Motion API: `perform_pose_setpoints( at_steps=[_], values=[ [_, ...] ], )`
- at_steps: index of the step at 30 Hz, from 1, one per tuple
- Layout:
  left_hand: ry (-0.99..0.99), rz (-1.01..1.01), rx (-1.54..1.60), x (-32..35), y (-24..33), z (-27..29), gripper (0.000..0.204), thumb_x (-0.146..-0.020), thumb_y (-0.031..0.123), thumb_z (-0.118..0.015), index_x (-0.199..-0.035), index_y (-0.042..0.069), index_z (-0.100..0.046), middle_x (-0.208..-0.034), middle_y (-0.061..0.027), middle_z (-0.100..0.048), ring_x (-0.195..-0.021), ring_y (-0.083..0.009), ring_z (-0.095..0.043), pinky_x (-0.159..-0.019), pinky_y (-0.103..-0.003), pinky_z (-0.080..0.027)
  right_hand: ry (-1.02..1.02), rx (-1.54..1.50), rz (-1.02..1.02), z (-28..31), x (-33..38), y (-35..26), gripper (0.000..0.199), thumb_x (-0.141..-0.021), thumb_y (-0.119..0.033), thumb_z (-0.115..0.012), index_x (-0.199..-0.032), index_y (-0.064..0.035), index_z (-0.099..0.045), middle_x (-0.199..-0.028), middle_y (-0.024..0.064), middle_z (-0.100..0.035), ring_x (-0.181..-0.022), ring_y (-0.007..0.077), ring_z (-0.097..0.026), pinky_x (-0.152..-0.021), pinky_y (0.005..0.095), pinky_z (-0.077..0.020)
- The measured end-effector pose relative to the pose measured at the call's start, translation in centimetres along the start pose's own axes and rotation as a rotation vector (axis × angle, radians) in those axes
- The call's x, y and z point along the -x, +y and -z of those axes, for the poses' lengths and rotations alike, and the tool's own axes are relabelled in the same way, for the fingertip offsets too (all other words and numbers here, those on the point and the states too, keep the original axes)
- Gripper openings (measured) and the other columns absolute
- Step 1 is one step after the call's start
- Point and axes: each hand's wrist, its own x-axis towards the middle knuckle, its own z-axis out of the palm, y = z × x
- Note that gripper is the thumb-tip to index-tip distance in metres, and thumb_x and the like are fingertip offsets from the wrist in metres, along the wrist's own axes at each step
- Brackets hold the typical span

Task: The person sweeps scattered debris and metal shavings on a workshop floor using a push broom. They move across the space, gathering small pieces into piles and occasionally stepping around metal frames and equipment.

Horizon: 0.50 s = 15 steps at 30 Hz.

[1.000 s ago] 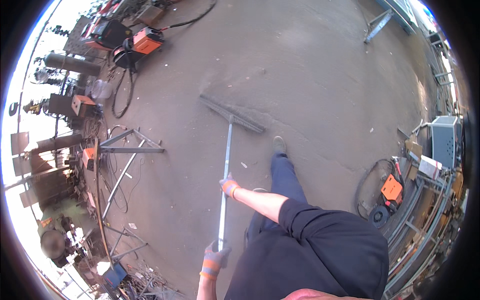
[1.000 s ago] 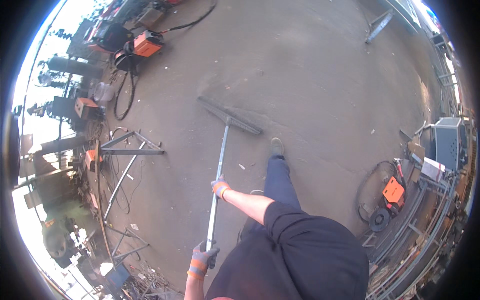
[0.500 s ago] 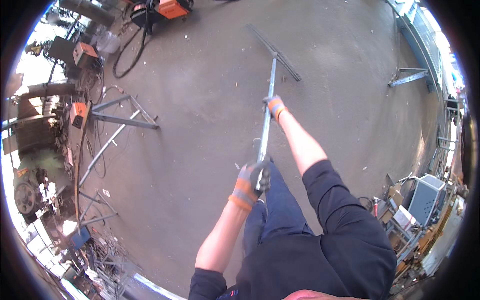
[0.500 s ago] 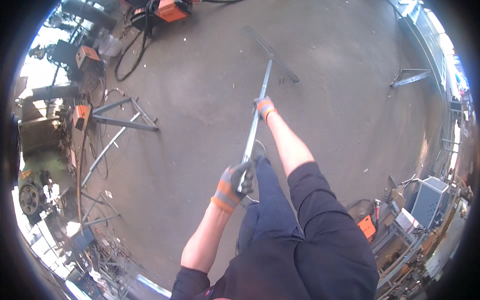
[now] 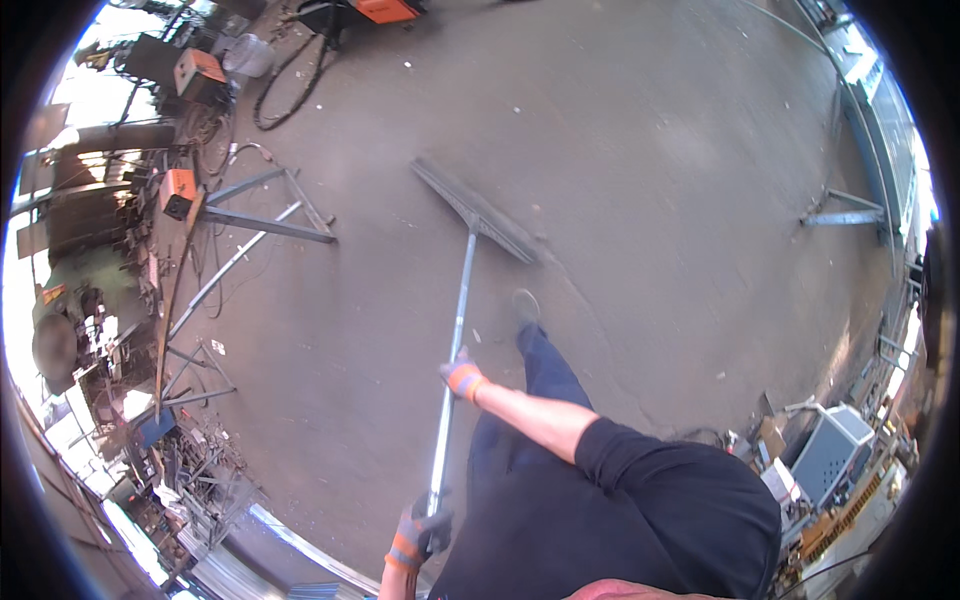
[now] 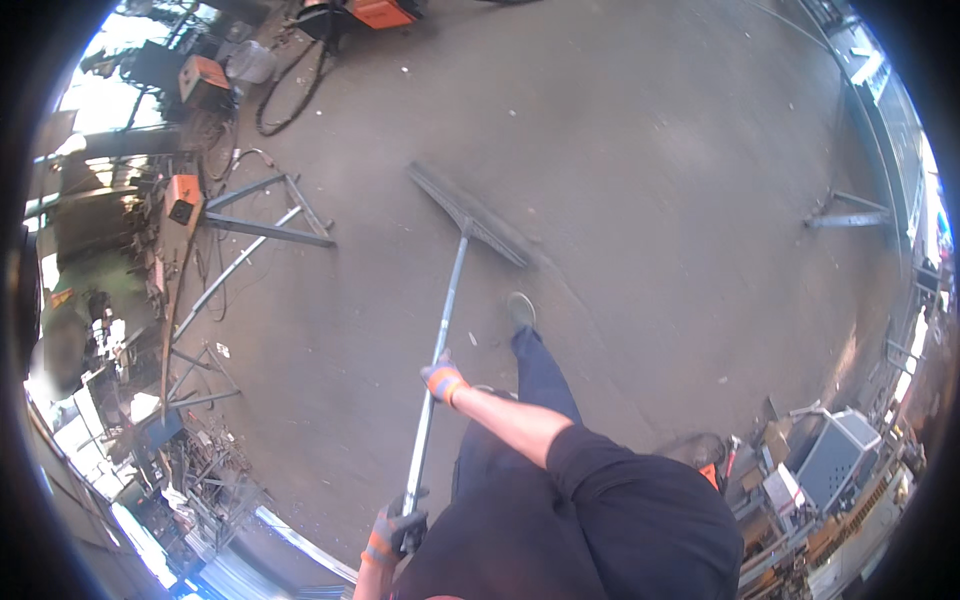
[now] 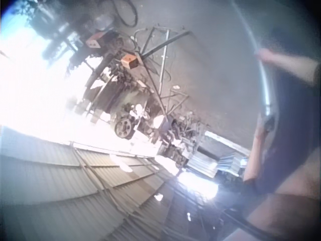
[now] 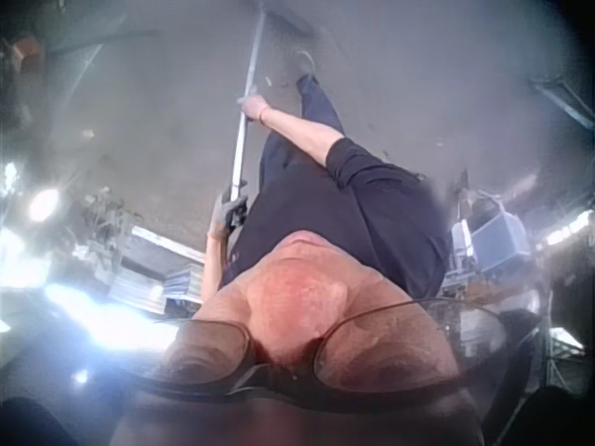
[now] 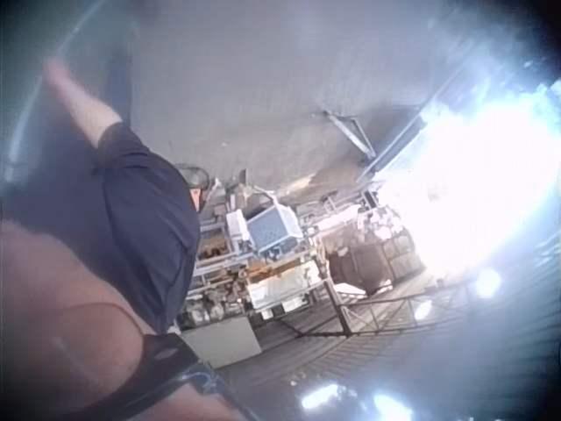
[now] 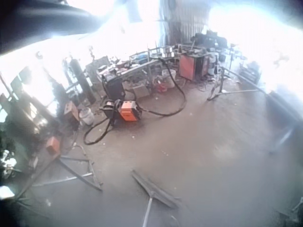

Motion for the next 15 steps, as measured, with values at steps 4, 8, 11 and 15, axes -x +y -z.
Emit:
perform_pose_setpoints(
  at_steps=[4, 8, 11, 15],
  values=[
    [-0.059, 0.044, 0.110, -0.2, 2.7, 0.3, 0.050, -0.089, 0.006, -0.063, -0.137, -0.002, -0.052, -0.063, 0.0017, -0.046, -0.047, -0.0091, -0.043, -0.044, -0.025, -0.035, -0.126, -0.197, -0.001, 6.0, 0.4, -3.4, 0.096, -0.083, -0.035, -0.068, -0.157, 0.0059, -0.020, -0.131, 0.0317, -0.059, -0.123, 0.0412, -0.059, -0.102, 0.0426, -0.0482],
    [-0.112, -0.164, 0.032, -10.1, 10.4, -4.4, 0.045, -0.090, 0.007, -0.063, -0.134, 0.001, -0.057, -0.068, 0.0017, -0.051, -0.051, -0.0088, -0.047, -0.045, -0.025, -0.037, 0.261, -0.143, 0.319, 16.0, -11.3, -9.4, 0.058, -0.089, -0.035, -0.068, -0.133, -0.0008, -0.050, -0.118, 0.0273, -0.066, -0.108, 0.0418, -0.065, -0.090, 0.0486, -0.0537],
    [-0.232, -0.352, 0.121, -20.0, 19.3, -9.5, 0.041, -0.092, 0.013, -0.068, -0.132, 0.005, -0.061, -0.069, 0.0032, -0.052, -0.053, -0.0081, -0.051, -0.045, -0.025, -0.039, 0.402, 0.445, 0.421, 24.4, -22.1, -17.0, 0.041, -0.100, -0.036, -0.052, -0.130, -0.0080, -0.052, -0.106, 0.0241, -0.067, -0.098, 0.0408, -0.068, -0.084, 0.0481, -0.0559],
    [-0.470, -0.257, 0.485, -28.7, 29.8, -15.3, 0.027, -0.102, 0.018, -0.062, -0.125, 0.003, -0.059, -0.064, 0.0048, -0.046, -0.046, -0.0064, -0.042, -0.043, -0.025, -0.035, 0.214, -0.413, 0.244, 33.2, -31.6, -26.0, 0.027, -0.099, -0.034, -0.057, -0.113, -0.0134, -0.047, -0.077, 0.0131, -0.059, -0.060, 0.0289, -0.064, -0.050, 0.0431, -0.0532]
  ],
)
